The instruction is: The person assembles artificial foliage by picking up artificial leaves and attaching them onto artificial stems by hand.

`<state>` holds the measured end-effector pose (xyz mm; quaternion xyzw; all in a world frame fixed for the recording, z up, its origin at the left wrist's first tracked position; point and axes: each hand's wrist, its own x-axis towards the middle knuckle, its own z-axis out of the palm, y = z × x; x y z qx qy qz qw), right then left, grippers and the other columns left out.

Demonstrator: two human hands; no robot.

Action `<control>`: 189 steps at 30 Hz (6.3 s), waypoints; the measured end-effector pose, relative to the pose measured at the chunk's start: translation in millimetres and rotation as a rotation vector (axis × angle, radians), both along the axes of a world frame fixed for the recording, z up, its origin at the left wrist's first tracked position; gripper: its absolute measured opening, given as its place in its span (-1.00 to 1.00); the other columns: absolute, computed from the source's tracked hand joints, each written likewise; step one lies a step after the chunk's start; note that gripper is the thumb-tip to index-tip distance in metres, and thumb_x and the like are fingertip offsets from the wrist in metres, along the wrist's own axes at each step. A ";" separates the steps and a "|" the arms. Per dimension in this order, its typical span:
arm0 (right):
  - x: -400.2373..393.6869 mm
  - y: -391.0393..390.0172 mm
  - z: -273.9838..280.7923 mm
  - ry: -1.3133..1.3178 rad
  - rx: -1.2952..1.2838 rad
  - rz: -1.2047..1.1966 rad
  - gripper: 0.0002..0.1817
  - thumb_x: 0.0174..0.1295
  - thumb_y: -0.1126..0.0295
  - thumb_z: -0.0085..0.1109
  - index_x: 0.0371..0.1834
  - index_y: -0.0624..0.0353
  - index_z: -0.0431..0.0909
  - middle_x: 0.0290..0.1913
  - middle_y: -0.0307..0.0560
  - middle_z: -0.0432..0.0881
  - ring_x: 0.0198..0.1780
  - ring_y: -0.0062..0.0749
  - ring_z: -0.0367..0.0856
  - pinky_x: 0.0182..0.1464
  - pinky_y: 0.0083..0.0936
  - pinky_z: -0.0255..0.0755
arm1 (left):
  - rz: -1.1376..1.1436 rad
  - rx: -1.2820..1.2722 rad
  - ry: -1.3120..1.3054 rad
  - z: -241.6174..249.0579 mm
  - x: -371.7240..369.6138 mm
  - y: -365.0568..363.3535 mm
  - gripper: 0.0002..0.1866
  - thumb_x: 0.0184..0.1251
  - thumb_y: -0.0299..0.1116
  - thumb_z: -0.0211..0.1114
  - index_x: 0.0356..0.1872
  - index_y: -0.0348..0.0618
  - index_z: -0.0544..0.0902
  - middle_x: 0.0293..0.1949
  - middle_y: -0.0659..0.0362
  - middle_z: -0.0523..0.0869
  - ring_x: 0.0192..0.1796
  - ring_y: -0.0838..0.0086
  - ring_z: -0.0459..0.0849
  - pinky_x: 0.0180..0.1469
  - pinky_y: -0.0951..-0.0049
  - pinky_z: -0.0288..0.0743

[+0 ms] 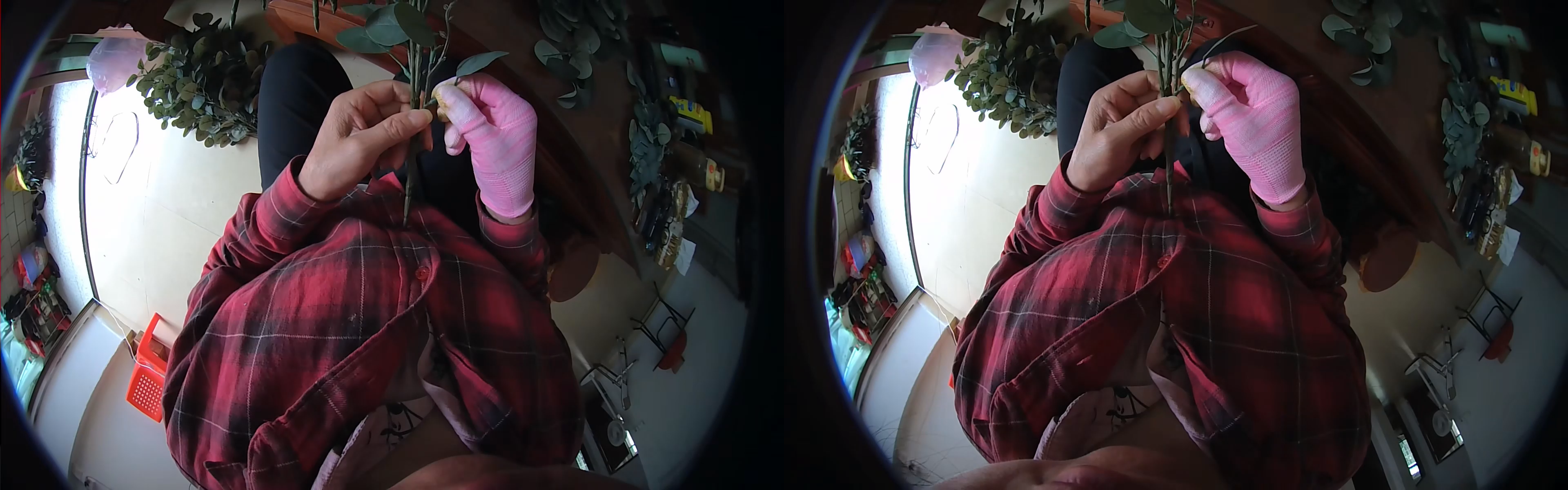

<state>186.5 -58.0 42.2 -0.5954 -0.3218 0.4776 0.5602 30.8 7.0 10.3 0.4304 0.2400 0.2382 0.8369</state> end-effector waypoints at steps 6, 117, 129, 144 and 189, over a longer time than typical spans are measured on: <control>-1.4 0.4 -4.6 -0.008 0.010 -0.023 -0.87 0.23 0.45 0.23 -0.34 0.31 0.57 -0.54 -0.30 0.53 -0.59 -0.79 0.40 -0.55 -0.79 0.27 | 0.090 -0.074 -0.055 -5.0 0.1 -4.5 -0.89 0.33 -0.41 0.26 -0.26 -0.23 0.54 -0.44 0.21 0.66 -0.66 0.75 0.43 -0.64 0.74 0.18; -11.4 11.0 -18.6 -0.169 -0.090 0.176 -0.85 0.29 0.44 0.14 -0.19 0.30 0.58 -0.44 -0.27 0.53 -0.53 -0.76 0.38 -0.47 -0.79 0.27 | 0.886 0.313 0.501 -145.7 -212.9 76.3 -0.88 0.27 -0.43 0.27 -0.29 -0.27 0.54 -0.45 0.24 0.63 -0.51 0.66 0.52 -0.47 0.63 0.42; -14.6 19.9 -41.2 -0.371 -0.244 0.146 -0.88 0.30 0.47 0.11 -0.18 0.27 0.58 -0.48 -0.32 0.48 -0.53 -0.78 0.35 -0.47 -0.80 0.25 | 0.958 -0.106 0.884 -346.3 -186.5 122.6 -0.74 0.19 -0.36 0.34 -0.55 -0.30 0.50 -0.60 0.11 0.65 -0.64 0.49 0.60 -0.60 0.49 0.46; -13.2 51.1 -30.3 -0.646 -0.037 0.032 -0.90 0.17 0.55 0.22 -0.25 0.27 0.59 -0.43 -0.21 0.49 -0.51 -0.61 0.42 -0.41 -0.66 0.33 | 0.905 -0.345 0.638 -330.6 -198.1 173.8 -0.67 0.23 -0.43 0.30 -0.03 -0.39 0.52 -0.30 0.00 0.69 -0.40 0.27 0.72 -0.34 0.37 0.66; -24.5 190.6 23.9 -1.409 0.277 -0.026 -0.73 0.10 0.11 0.28 -0.18 -0.08 0.59 -0.20 -0.10 0.50 -0.25 -0.13 0.60 -0.26 -0.25 0.53 | 0.556 0.911 0.658 13.9 -77.7 172.8 -0.73 0.21 -0.31 0.34 -0.30 -0.39 0.64 -0.58 0.22 0.65 -0.53 0.66 0.56 -0.45 0.62 0.42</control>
